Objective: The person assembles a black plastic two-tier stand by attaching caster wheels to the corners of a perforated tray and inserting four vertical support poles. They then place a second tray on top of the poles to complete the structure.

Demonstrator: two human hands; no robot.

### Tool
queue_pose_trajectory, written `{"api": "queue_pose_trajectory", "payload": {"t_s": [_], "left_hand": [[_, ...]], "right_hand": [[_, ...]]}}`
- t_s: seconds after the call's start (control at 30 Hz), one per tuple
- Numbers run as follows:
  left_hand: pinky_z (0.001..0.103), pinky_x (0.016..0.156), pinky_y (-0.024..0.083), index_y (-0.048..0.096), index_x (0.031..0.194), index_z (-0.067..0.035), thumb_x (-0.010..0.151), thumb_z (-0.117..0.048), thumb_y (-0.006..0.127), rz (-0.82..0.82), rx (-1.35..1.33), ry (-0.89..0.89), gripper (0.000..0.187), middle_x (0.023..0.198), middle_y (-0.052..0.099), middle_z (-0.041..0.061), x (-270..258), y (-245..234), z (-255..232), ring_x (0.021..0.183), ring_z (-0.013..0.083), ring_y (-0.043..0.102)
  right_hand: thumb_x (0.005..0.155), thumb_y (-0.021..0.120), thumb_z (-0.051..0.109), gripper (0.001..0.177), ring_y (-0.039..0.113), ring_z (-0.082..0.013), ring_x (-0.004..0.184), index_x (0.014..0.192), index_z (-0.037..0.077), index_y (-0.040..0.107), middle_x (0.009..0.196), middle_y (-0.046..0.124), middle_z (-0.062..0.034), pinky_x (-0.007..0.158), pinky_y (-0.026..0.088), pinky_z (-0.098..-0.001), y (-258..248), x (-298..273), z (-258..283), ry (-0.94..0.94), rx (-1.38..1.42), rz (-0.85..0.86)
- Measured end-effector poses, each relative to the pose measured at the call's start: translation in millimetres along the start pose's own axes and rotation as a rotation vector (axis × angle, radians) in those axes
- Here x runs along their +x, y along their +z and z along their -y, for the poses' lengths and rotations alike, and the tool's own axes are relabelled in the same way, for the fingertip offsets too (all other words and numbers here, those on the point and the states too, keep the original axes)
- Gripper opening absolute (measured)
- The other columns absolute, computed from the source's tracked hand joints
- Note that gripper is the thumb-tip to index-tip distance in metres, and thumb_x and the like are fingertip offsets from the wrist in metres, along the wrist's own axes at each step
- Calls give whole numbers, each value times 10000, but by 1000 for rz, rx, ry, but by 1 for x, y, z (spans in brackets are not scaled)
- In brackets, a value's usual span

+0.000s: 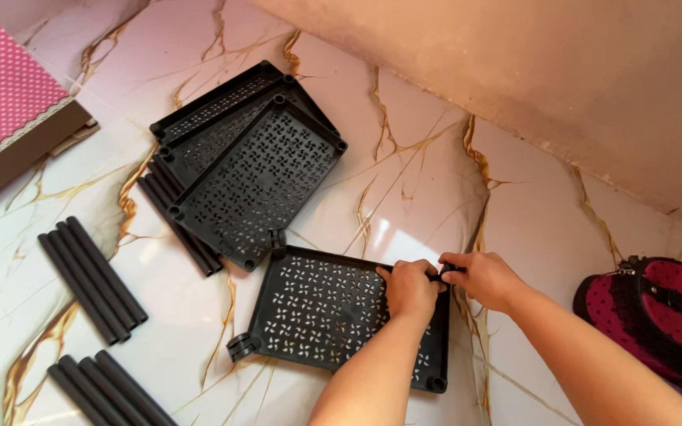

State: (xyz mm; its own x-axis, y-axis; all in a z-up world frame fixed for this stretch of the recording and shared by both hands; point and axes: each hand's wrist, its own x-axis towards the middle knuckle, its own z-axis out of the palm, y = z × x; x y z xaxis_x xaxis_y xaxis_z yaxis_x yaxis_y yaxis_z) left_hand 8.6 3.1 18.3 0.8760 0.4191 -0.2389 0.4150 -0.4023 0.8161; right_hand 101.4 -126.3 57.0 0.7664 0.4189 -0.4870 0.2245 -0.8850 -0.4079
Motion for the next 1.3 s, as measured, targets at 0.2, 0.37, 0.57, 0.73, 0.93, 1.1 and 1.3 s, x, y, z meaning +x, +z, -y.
{"api": "queue_pose_trajectory", "payload": {"t_s": [0.2,0.37,0.57,0.73,0.93,1.1,1.3], "left_hand": [[491,1075,394,673,1283,-190,697,-160,859,277,7,85,616,1162,724,163,16,-35,1,1135,327,664],[385,968,531,661,1322,-159,696,-197,872,352,149,372,662,1185,731,152,13,-98,19,1121,324,695],[383,999,516,704,1259,-154,715,-256,860,417,307,408,575,1229,735,121,-23,-178,39,1150,311,690],[401,1012,496,694,1287,-170,752,-292,829,370,308,369,565,1266,713,132,-63,-244,55,1185,324,655],[373,974,545,667,1310,-192,776,-315,775,309,209,187,559,1179,745,104,-110,-305,78,1083,288,727],[376,991,518,690,1292,-125,818,-295,807,73,229,462,517,1243,732,120,-134,-332,131,1140,285,684],[364,917,581,687,1306,-174,802,-318,772,-97,229,-24,530,1085,769,84,-159,-410,199,979,250,752]], "right_hand": [[914,711,359,438,718,-256,593,1334,236,688,879,780,-131,681,605,-396,5,5,-1,64,-10,-30],[914,714,387,466,739,-237,594,1358,251,679,850,804,-138,680,609,-389,8,15,-10,90,-21,-19],[937,614,533,594,816,-274,789,1502,363,545,1024,844,-97,867,599,-390,9,23,-13,153,-233,49],[958,504,718,768,571,-354,1382,1602,303,448,1466,635,-132,1149,401,-545,18,-7,15,246,-387,-192],[879,625,529,644,306,-341,1513,1423,187,585,1584,448,-106,1127,347,-465,47,-31,97,-569,-88,-293],[796,737,415,656,307,-336,1487,1402,194,614,1605,422,-108,1036,414,-423,87,-72,189,-845,-130,-176],[785,758,397,655,340,-331,1461,1386,172,630,1582,437,-111,1095,389,-450,127,-94,249,-1070,-199,-79]]}}
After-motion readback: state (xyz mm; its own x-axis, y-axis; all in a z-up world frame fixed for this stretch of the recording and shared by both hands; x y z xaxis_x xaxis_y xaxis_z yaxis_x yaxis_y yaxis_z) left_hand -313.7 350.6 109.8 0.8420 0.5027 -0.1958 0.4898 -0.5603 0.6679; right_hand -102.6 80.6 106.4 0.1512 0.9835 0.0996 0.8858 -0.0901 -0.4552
